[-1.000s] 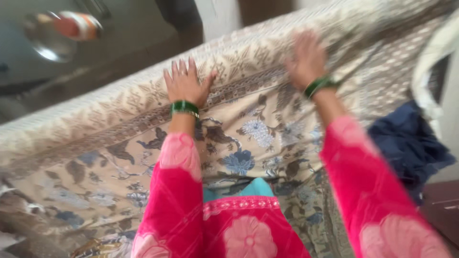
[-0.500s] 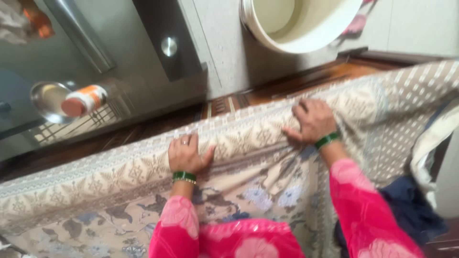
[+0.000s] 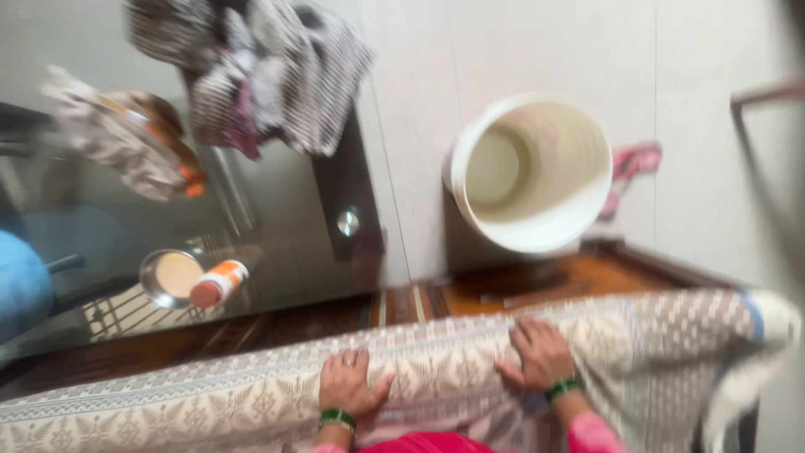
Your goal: The person cleans a window frame and the surrounding grill with a cloth, then washes the cloth in a bucket of water and continues cleaning the frame.
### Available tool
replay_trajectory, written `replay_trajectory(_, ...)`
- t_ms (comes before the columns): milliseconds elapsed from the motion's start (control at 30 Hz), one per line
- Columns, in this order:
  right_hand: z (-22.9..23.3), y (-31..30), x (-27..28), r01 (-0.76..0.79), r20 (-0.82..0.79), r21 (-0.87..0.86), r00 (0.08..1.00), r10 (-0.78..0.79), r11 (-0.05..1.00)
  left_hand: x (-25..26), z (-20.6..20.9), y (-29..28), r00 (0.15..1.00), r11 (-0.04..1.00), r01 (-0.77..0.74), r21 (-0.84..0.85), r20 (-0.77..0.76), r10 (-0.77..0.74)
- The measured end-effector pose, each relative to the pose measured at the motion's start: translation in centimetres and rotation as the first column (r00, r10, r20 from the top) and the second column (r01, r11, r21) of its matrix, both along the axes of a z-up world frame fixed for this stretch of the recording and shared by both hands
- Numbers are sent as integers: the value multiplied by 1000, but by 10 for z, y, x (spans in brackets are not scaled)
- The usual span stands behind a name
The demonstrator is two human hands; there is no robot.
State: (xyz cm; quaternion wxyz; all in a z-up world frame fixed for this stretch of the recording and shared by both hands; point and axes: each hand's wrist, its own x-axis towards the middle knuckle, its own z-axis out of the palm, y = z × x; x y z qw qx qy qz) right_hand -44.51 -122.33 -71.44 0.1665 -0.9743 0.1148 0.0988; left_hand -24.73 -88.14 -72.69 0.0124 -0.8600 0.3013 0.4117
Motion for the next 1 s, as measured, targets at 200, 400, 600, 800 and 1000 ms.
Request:
replay_trajectory(200, -15, -3, -13, -20, -7, -21, 1000, 20, 1000, 8, 15, -8, 998, 998, -52, -41, 28, 53)
replay_trajectory(400, -16, -5, -11, -4, -115, -29, 993, 1, 1000, 8, 4, -14, 981, 979, -194, 69, -13, 195)
replay_trajectory(600, -1, -6, 9, 58, -444, -61, 892, -79, 996, 73, -42, -74, 908, 889, -382, -252, 79, 412)
replay_trajectory(800, -11, -7, -1, 86, -201, -59, 975, -96, 995, 168, -82, -134, 814, 821, -571, -22, 117, 569)
replay_trajectory(1000, 0, -6, 9, 152, -255, -8, 955, -149, 988, 186, -117, -140, 688, 667, -677, 311, -55, 724)
